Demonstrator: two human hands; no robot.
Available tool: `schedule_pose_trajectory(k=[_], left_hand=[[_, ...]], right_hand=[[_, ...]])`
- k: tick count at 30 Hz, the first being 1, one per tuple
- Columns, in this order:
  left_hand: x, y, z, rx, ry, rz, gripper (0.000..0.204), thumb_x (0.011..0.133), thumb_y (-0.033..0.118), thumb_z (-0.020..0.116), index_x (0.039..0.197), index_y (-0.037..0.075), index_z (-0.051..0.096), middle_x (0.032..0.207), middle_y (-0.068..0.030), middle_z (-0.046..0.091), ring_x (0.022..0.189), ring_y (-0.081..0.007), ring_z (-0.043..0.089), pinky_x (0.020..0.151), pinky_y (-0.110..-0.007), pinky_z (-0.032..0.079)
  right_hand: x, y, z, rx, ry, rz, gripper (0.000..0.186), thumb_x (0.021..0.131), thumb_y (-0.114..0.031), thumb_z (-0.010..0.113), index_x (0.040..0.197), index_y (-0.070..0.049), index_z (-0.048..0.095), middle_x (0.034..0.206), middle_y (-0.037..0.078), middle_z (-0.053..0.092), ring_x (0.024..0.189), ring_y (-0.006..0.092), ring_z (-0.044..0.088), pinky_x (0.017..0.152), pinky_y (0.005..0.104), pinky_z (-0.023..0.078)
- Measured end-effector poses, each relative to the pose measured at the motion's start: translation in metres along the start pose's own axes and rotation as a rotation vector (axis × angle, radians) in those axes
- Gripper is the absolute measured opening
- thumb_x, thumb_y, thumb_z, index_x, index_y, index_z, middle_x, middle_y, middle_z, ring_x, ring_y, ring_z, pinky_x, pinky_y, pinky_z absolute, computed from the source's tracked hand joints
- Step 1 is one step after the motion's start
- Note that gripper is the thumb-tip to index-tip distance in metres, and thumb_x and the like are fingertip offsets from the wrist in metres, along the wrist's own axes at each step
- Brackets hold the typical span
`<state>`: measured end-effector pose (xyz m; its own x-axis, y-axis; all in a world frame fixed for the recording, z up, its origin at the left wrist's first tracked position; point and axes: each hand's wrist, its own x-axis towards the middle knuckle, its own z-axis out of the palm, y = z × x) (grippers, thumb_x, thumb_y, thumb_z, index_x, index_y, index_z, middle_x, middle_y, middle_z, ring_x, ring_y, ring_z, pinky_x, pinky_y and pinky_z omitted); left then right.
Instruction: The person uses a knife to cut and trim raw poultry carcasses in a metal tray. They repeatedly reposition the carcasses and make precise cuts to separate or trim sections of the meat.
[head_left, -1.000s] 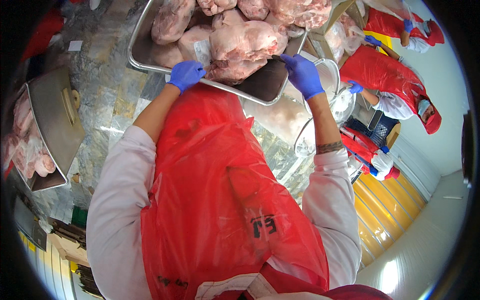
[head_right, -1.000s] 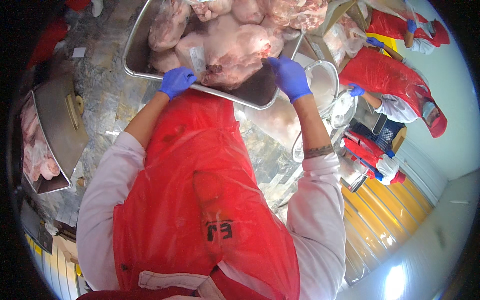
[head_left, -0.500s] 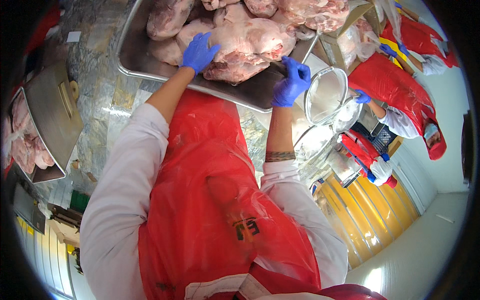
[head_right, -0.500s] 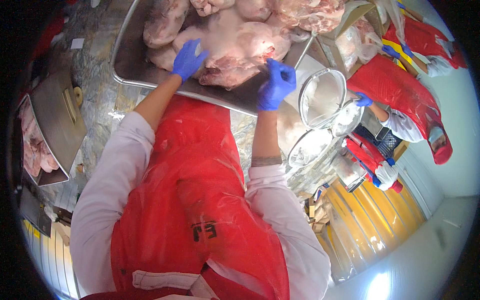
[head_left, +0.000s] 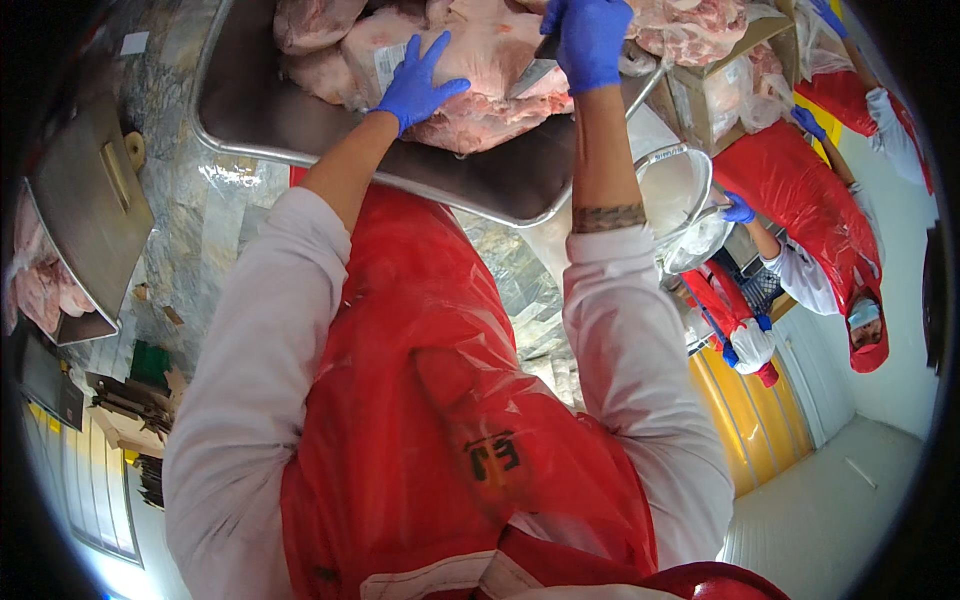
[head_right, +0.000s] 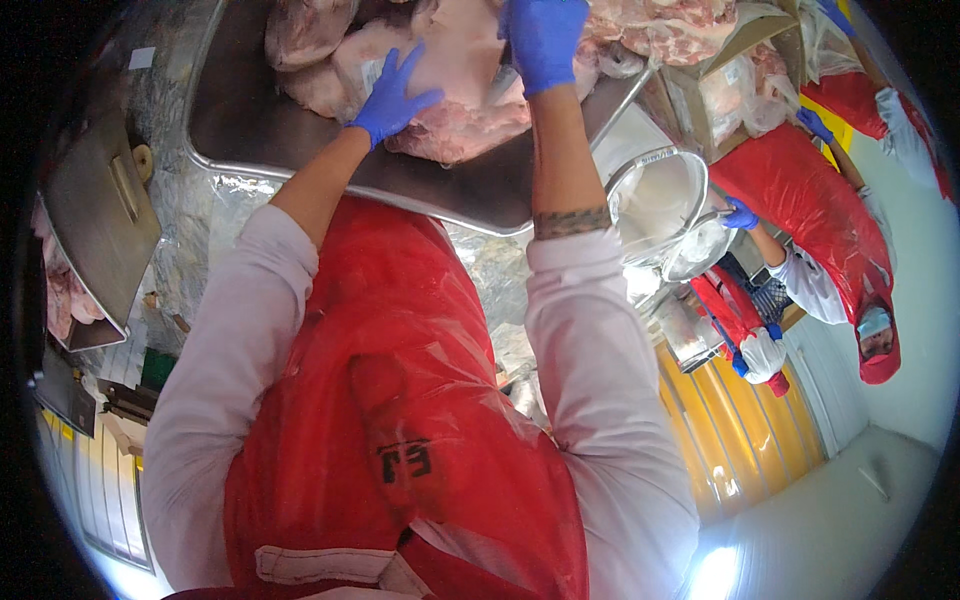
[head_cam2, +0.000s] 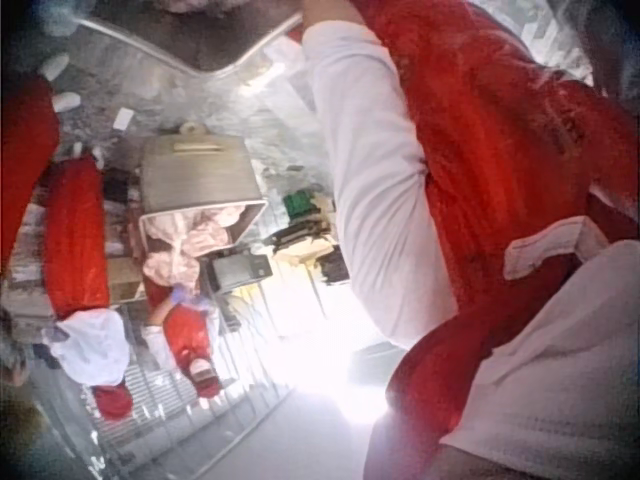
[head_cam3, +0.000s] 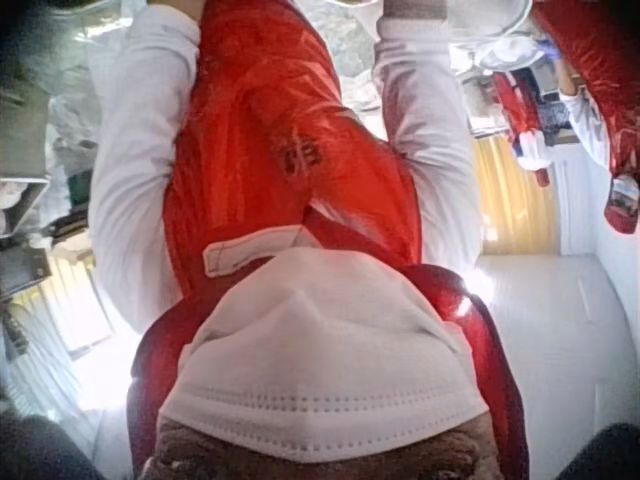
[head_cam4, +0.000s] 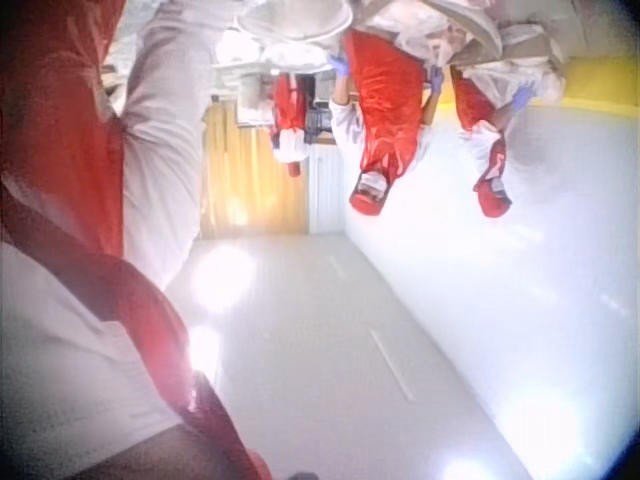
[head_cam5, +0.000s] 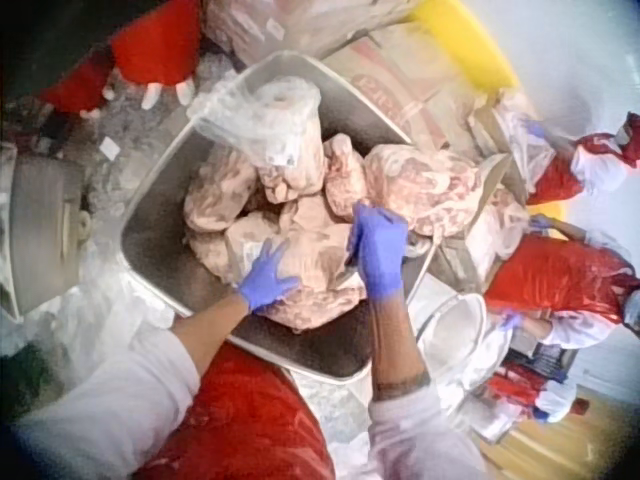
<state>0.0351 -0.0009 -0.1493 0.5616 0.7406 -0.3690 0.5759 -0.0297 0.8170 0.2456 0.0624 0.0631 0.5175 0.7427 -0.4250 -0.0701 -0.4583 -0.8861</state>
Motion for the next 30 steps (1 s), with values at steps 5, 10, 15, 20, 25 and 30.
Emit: schedule_pose_trajectory(k=[5,10,15,20,25,30], left_hand=[[0.009,-0.008,0.003,-0.134,-0.093,-0.016,0.085,0.087,0.062,0.064,0.156,0.032,0.027,0.161,-0.029,0.014,0.141,-0.0506,0.032,0.115,-0.051,0.034],[0.015,-0.009,-0.004,-0.103,-0.079,-0.072,0.084,0.087,0.063,0.063,0.156,0.03,0.028,0.161,-0.0294,0.014,0.141,-0.0502,0.032,0.115,-0.05,0.033],[0.019,-0.017,-0.002,-0.062,-0.09,-0.037,0.085,0.087,0.062,0.063,0.157,0.026,0.028,0.16,-0.031,0.017,0.142,-0.0497,0.031,0.116,-0.049,0.031],[0.019,-0.014,-0.007,-0.058,-0.059,0.039,0.076,0.094,0.045,0.065,0.155,0.012,0.033,0.153,-0.0287,0.035,0.147,-0.0428,0.026,0.118,-0.046,0.027],[0.019,-0.024,-0.005,-0.165,-0.078,0.015,0.085,0.089,0.047,0.069,0.155,0.009,0.03,0.156,-0.0265,0.032,0.146,-0.0412,0.027,0.12,-0.046,0.024],[0.015,0.015,-0.02,-0.069,-0.105,-0.081,0.084,0.093,0.05,0.062,0.156,0.007,0.026,0.157,-0.0326,0.024,0.148,-0.0424,0.023,0.12,-0.044,0.023]], right_hand=[[0.049,0.013,0.011,0.155,-0.038,0.218,0.017,0.089,-0.016,0.061,0.075,-0.01,0.055,0.055,0.002,0.048,0.043,0.0146,0.044,0.043,0.0301,0.038],[-0.046,0.01,-0.048,-0.324,-0.118,-0.382,0.032,0.092,-0.018,0.06,0.066,-0.001,0.064,0.063,0.007,0.065,0.055,0.0162,0.06,0.055,0.0296,0.048],[-0.14,0.032,-0.054,-0.037,0.085,-0.356,0.018,0.089,-0.005,0.063,0.074,0.004,0.067,0.074,0.009,0.068,0.068,0.0151,0.063,0.064,0.0287,0.051],[-0.187,0.054,-0.043,-0.176,-0.093,-0.67,0.008,0.071,0.003,0.068,0.068,0.001,0.061,0.07,0.014,0.062,0.065,0.0299,0.063,0.065,0.0368,0.053],[-0.195,0.042,-0.052,-0.057,-0.17,-0.827,0.011,0.063,0.005,0.069,0.064,0.001,0.058,0.066,0.014,0.058,0.059,0.0312,0.06,0.059,0.0398,0.051],[-0.177,0.057,-0.082,-0.024,-0.058,-0.733,0.006,0.069,0.007,0.066,0.067,0.004,0.061,0.068,0.013,0.062,0.062,0.0263,0.063,0.064,0.0348,0.052]])
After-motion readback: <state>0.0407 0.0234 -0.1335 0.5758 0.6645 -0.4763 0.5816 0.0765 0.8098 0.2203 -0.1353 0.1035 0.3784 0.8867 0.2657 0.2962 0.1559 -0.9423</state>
